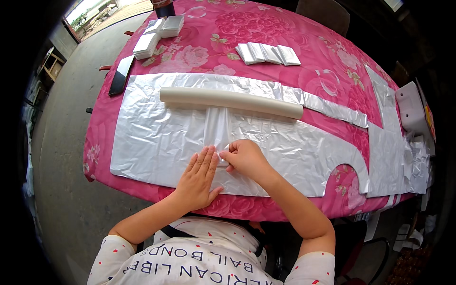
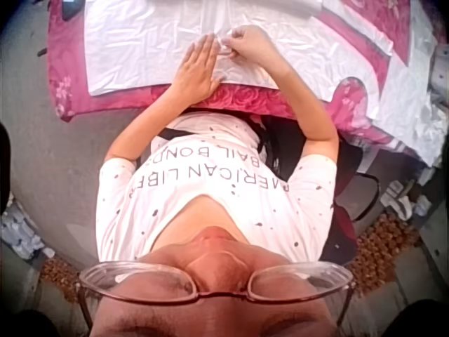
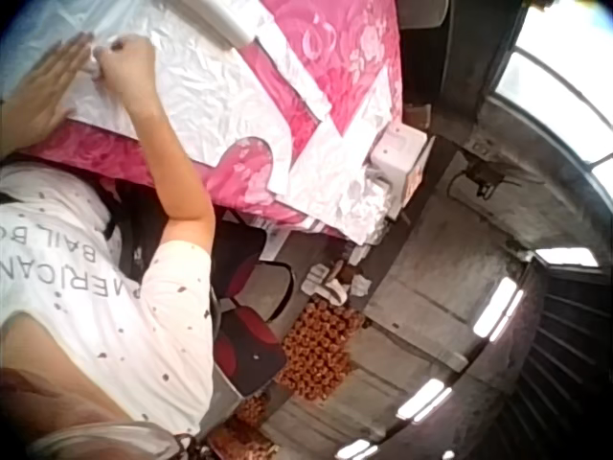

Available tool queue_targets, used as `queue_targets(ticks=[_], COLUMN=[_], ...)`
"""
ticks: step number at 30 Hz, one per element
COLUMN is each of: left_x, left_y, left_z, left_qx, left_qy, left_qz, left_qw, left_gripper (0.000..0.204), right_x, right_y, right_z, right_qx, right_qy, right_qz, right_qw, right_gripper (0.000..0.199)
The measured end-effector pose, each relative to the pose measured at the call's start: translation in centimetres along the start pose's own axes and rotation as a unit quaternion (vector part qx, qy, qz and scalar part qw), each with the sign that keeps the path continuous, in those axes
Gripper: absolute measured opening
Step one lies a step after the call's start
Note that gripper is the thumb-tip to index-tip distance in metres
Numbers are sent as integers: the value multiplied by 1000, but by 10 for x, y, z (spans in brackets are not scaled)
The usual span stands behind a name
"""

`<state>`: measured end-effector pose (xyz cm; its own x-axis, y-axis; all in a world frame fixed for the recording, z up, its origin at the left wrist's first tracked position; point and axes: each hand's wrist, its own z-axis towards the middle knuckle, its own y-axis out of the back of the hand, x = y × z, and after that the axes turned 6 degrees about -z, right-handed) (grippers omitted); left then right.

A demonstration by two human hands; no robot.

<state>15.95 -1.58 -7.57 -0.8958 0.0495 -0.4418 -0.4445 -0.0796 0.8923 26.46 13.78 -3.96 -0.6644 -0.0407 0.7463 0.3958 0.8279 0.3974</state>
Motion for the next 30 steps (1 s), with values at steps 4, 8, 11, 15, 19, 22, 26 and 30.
queue_targets(ticks=[4,8,11,15,19,22,26,30], left_x=[0,1,7,11,22,32,30,19], left_y=[4,13,13,15,8,10,19,22], left_z=[3,13,16,21,26,29,17,-8], left_qx=[-9,-48,-83,-103,-136,-140,-101,-105], left_qy=[7,-1,-14,-34,-70,-102,-187,-200], left_qz=[-5,-31,-19,-11,39,43,-4,-18], left_qw=[1000,998,996,994,987,984,977,974], left_gripper=[74,69,67,60,45,38,36,40], right_x=[5,-23,-23,-19,-24,-22,-33,-40], right_y=[-11,-7,8,16,17,14,5,-9], right_z=[-25,-11,0,5,13,10,6,-14], right_qx=[-145,-232,-133,-86,-93,-123,-135,-115], right_qy=[113,392,453,450,456,460,474,489], right_qz=[-226,-357,-396,-375,-355,-327,-287,-264], right_qw=[957,816,787,806,811,816,822,823], right_gripper=[37,53,55,53,52,53,47,37])
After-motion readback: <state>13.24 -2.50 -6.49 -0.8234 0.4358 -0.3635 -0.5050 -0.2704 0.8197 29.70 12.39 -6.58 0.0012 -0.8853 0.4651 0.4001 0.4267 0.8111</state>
